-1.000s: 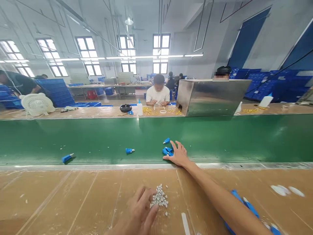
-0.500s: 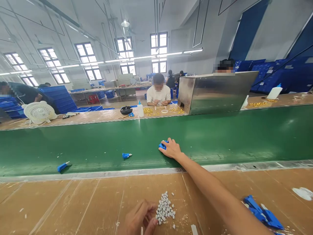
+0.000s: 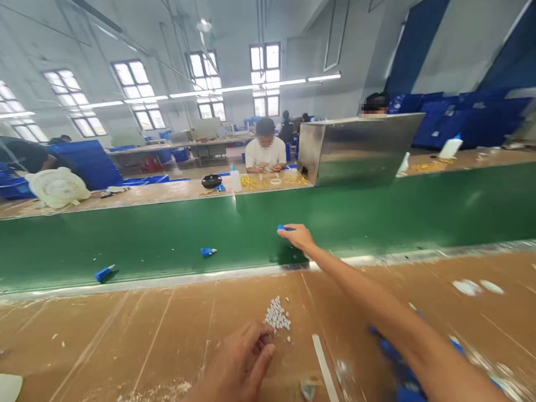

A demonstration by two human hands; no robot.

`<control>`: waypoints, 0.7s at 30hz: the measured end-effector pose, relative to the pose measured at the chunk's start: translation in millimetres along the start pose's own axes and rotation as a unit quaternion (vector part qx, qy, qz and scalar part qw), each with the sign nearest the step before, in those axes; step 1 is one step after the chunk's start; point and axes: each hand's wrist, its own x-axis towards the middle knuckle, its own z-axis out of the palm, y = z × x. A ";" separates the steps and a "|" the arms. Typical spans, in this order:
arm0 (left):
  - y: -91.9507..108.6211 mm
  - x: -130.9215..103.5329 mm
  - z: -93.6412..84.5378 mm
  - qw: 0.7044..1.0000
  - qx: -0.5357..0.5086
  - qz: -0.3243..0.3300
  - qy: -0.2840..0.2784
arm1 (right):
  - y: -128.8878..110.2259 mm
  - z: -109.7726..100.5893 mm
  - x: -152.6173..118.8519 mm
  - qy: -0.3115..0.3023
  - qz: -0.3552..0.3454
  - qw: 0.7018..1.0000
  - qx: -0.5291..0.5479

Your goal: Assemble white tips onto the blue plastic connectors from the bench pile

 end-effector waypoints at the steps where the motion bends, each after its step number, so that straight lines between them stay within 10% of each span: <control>1: 1.3 -1.2 -0.2 1.000 -0.001 0.004 0.001 | 8.5 -11.7 -12.2 -0.007 -0.004 1.000 0.010; 12: 40.6 38.3 37.3 0.988 -0.029 0.095 -0.121 | 66.0 -93.1 -280.7 0.046 -0.066 0.992 -0.095; 21: 63.5 106.9 112.3 0.982 0.010 0.119 -0.145 | 79.2 -99.4 -306.0 0.070 -0.132 0.984 -0.097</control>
